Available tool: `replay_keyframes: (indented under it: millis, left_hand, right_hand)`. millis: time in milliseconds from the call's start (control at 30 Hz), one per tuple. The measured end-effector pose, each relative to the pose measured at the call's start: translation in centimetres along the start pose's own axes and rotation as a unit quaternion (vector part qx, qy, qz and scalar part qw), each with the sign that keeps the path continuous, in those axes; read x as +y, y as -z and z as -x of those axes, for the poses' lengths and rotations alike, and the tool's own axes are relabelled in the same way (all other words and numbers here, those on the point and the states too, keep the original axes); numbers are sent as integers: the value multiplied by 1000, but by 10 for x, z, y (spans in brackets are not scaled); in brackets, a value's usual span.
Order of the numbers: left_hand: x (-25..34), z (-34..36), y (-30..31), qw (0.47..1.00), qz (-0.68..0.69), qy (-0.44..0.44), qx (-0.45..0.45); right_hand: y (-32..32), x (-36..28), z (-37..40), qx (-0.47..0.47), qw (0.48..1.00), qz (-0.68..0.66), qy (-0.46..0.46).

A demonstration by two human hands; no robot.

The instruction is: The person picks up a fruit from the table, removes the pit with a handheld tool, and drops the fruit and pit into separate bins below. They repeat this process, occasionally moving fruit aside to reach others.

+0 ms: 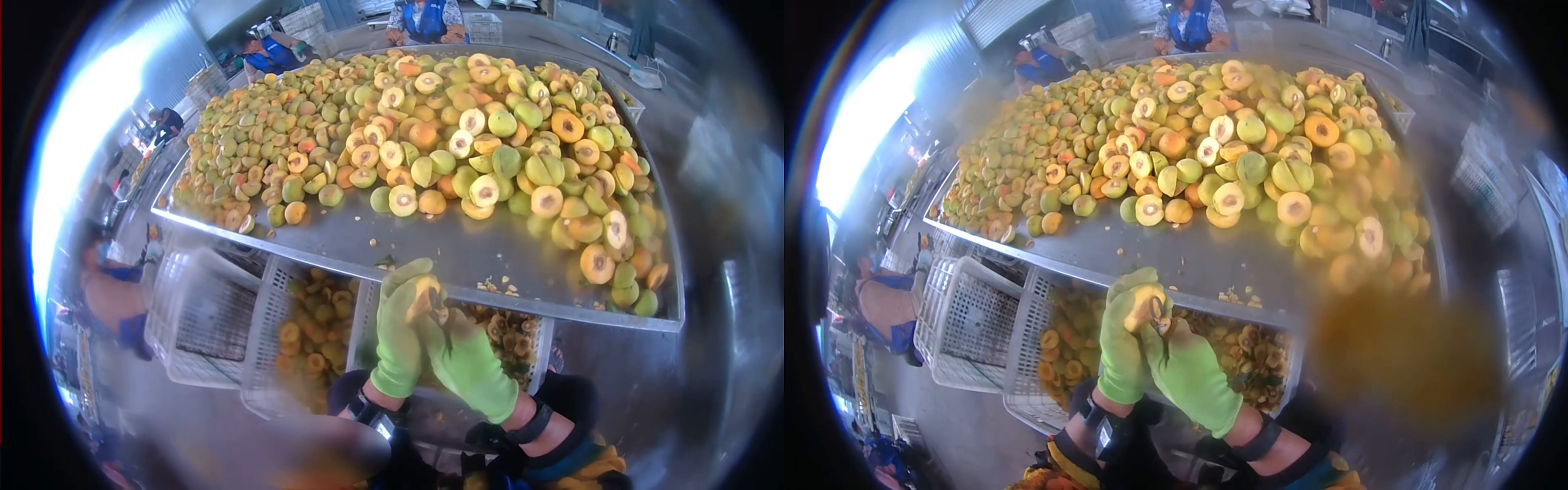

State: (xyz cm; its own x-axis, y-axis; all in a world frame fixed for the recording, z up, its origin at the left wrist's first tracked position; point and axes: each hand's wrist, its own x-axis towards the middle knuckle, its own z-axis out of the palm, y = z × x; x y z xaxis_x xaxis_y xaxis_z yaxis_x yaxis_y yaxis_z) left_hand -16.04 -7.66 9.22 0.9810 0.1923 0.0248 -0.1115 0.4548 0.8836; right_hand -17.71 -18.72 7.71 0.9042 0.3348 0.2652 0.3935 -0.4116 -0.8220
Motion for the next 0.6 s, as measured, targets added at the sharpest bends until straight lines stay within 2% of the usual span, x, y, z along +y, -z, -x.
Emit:
replay_keyframes:
  millis: [67,133,167,200,233,267,300,333,367,400,467,500,567,600]
  left_hand:
    - [-2,0,-3,994,90,45,37]
    - [-4,1,-11,993,80,56,60]
    - [-2,1,-15,992,72,66,82]
    - [2,1,-17,992,69,69,82]
    - [7,0,-19,983,103,131,72]
    - [11,0,-18,970,136,191,63]
    - [8,0,-14,969,136,193,66]
    - [3,-1,-8,981,90,169,19]
    - [-1,-2,-3,988,42,145,-28]
    - [-1,-3,1,988,41,149,-26]
    - [0,-10,3,982,39,175,-62]
    - [-2,-8,2,982,38,177,-61]
    - [-7,-5,-5,981,42,187,8]
    - [-8,-3,-7,982,42,186,9]
  right_hand:
    - [2,2,-1,-21,999,45,12]
    - [7,1,-3,-134,971,197,21]
    - [3,7,0,-134,971,195,20]
    - [-2,14,3,-85,962,244,87]
    - [-4,19,7,-36,943,292,154]
    - [0,26,9,-37,944,292,152]
    - [8,29,5,-81,980,138,117]
    - [17,28,-3,-120,989,-19,79]
    - [44,-9,-13,-203,913,-263,-237]
    - [56,-16,-17,-203,911,-265,-240]
    - [70,-17,-21,-286,849,-321,-308]
    - [69,-16,-22,-285,864,-300,-288]
    - [62,-8,-19,-283,860,-313,-286]
    - [62,-7,-18,-283,857,-324,-283]
